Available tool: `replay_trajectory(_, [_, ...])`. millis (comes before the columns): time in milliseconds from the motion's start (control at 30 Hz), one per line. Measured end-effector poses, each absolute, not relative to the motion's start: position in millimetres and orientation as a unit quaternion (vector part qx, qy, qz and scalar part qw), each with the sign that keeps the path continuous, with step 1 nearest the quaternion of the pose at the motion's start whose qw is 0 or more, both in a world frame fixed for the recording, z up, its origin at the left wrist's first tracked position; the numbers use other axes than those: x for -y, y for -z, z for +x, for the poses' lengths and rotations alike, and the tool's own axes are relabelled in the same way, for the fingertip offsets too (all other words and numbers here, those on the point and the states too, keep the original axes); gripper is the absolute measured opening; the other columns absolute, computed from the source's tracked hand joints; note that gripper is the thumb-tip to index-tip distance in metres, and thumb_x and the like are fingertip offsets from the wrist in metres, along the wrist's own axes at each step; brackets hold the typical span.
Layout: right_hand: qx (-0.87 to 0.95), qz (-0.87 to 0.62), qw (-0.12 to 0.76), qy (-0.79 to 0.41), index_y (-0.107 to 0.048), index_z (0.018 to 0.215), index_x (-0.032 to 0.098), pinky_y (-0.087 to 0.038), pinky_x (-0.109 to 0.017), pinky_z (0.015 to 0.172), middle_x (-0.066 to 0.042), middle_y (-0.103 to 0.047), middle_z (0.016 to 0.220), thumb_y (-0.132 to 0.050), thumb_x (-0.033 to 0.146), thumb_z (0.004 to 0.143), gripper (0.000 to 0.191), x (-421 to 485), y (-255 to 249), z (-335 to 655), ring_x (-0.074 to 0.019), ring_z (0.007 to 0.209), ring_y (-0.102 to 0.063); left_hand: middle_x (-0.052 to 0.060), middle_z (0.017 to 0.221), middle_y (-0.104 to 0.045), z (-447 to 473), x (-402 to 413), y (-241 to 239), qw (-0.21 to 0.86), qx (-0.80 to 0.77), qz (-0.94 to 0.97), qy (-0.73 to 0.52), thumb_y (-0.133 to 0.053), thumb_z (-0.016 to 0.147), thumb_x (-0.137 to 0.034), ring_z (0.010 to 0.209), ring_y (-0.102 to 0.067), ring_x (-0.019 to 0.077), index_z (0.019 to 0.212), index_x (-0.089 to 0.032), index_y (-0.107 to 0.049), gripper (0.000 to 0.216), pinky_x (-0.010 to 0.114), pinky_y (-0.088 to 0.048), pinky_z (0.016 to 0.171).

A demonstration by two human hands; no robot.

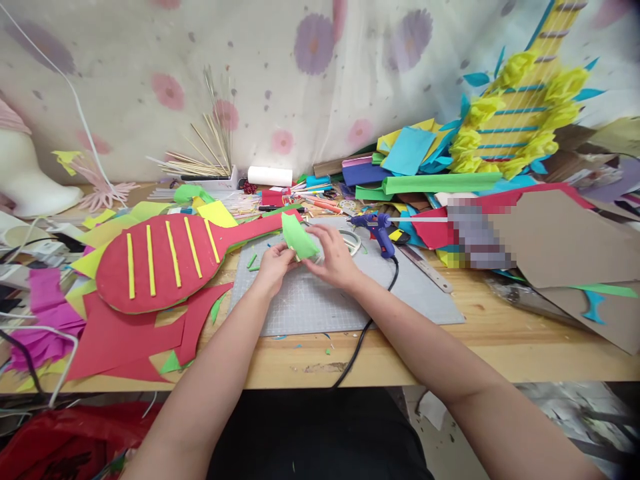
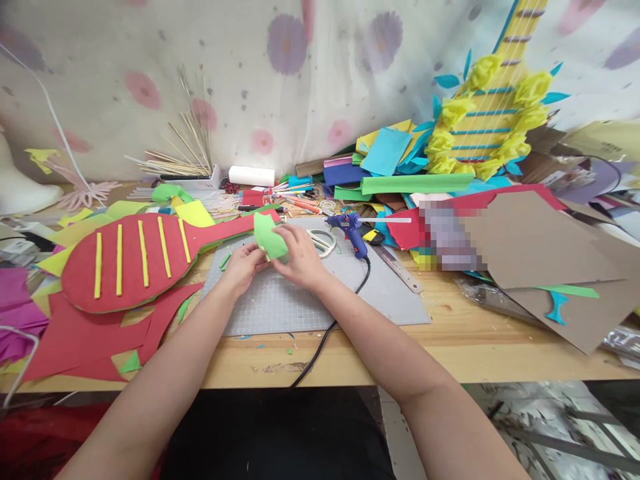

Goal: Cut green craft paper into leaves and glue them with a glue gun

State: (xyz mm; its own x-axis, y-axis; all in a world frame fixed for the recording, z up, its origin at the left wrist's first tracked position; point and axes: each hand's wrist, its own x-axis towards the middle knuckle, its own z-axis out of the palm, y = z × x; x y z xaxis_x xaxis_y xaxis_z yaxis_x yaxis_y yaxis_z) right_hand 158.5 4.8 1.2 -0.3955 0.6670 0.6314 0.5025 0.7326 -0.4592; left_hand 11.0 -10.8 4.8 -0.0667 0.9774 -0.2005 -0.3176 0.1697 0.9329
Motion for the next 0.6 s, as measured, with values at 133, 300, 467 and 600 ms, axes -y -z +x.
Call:
replay_trajectory(133, [0.666,-0.442,0.508,-0.321,-0.036,0.114,0.021,-0.05,-0.041,0.079,-0.011,-0.052,0.109,-0.062,0.031,0.068,0.054,-12,7,154,-0.0204,0.091,-0.057,0.003,0.069,-0.067,9,7,-5,0.584,-0.45,0.313,-0.598,-0.067,0.059,-0.021,0.071,-0.064,0.0144,0.079,-0.015,-0.06,0.021,0.031,-0.049,0.077])
replay_trajectory(300, [0.534,-0.405,0.469,-0.575,-0.034,0.102,0.024,-0.054,-0.036,0.068,0.004,-0.058,0.076,-0.071,0.04,0.06,0.058,-17,12,145,-0.014,0.068,-0.062,0.001,0.068,-0.065,11,5,-3,0.56,-0.443,0.316,-0.625,-0.067,0.058,-0.024,0.075,-0.063,0.0148,0.077,-0.015,-0.056,0.024,0.029,-0.045,0.079])
replay_trajectory(467, [0.511,-0.398,0.475,-0.595,-0.033,0.097,0.024,-0.055,-0.037,0.069,0.007,-0.062,0.07,-0.078,0.037,0.051,0.065,-16,12,137,-0.0135,0.061,-0.064,0.0,0.07,-0.065,14,5,0,0.539,-0.451,0.335,-0.627,-0.064,0.059,-0.025,0.07,-0.06,0.0125,0.079,-0.016,-0.057,0.023,0.026,-0.043,0.073])
replay_trajectory(600, [0.526,-0.425,0.486,-0.554,-0.031,0.093,0.024,-0.053,-0.035,0.067,0.008,-0.061,0.066,-0.076,0.034,0.053,0.061,-15,12,134,-0.0145,0.06,-0.064,0.0,0.072,-0.066,17,5,0,0.543,-0.434,0.341,-0.633,-0.064,0.06,-0.024,0.07,-0.061,0.0123,0.079,-0.015,-0.058,0.022,0.025,-0.043,0.072])
